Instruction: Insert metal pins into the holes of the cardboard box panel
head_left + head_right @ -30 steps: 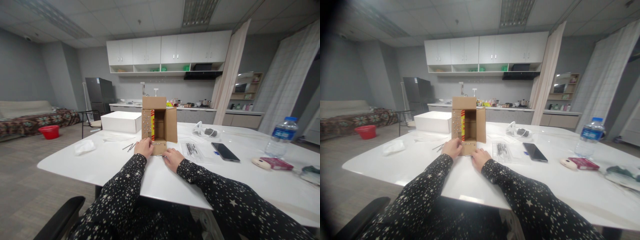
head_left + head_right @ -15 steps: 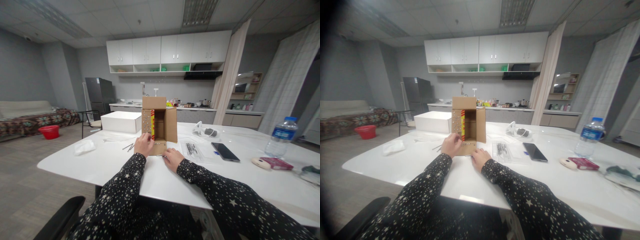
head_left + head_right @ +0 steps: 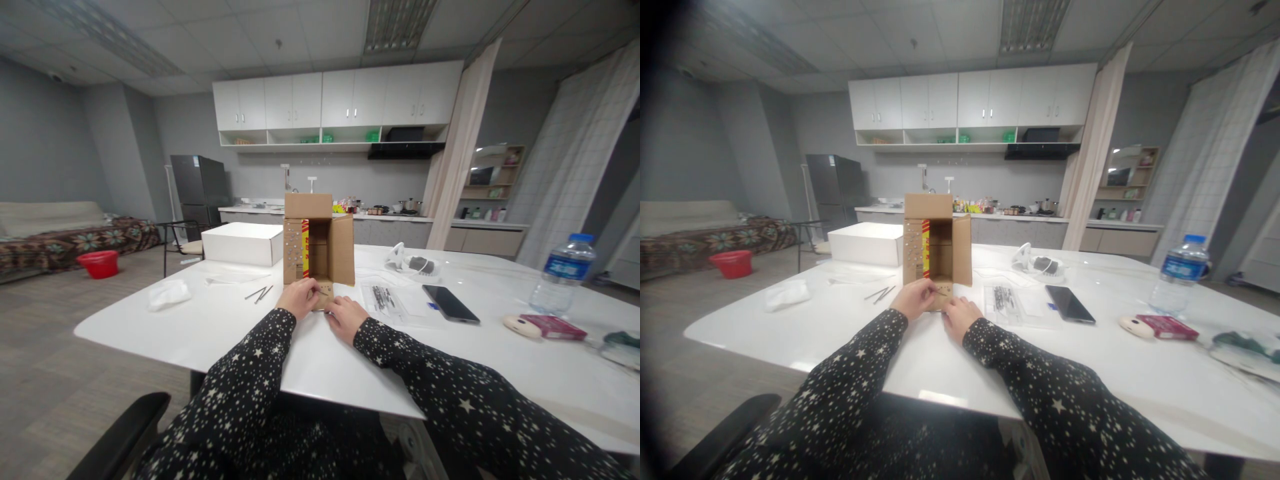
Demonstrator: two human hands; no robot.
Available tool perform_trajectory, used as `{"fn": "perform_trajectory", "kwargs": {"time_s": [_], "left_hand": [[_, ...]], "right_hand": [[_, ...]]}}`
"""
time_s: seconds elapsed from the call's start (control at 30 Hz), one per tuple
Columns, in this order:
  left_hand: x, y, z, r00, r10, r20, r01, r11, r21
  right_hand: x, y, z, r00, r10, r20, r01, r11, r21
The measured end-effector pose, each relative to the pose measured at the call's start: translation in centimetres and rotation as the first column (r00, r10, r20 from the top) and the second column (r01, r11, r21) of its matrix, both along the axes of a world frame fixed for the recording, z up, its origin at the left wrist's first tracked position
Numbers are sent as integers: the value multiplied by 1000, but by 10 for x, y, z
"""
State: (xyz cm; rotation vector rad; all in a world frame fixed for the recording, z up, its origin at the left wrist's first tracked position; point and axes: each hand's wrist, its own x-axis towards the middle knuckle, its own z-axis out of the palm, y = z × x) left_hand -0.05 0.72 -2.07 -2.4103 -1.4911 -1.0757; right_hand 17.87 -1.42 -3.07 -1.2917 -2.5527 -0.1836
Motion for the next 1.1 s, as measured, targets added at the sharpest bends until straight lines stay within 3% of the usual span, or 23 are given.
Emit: {"fn": "perform_trajectory", "kwargs": {"time_s": [0.23, 1.1], "left_hand": [[2, -3, 2, 998, -1, -62, -5, 994, -105], [1, -1, -3, 984, -69, -166, 42, 987, -157]], "right_hand": [[-1, 2, 0, 1000, -5, -8, 5, 1000, -16], [0, 1, 0, 1000, 4, 1, -4, 1000, -12]]}}
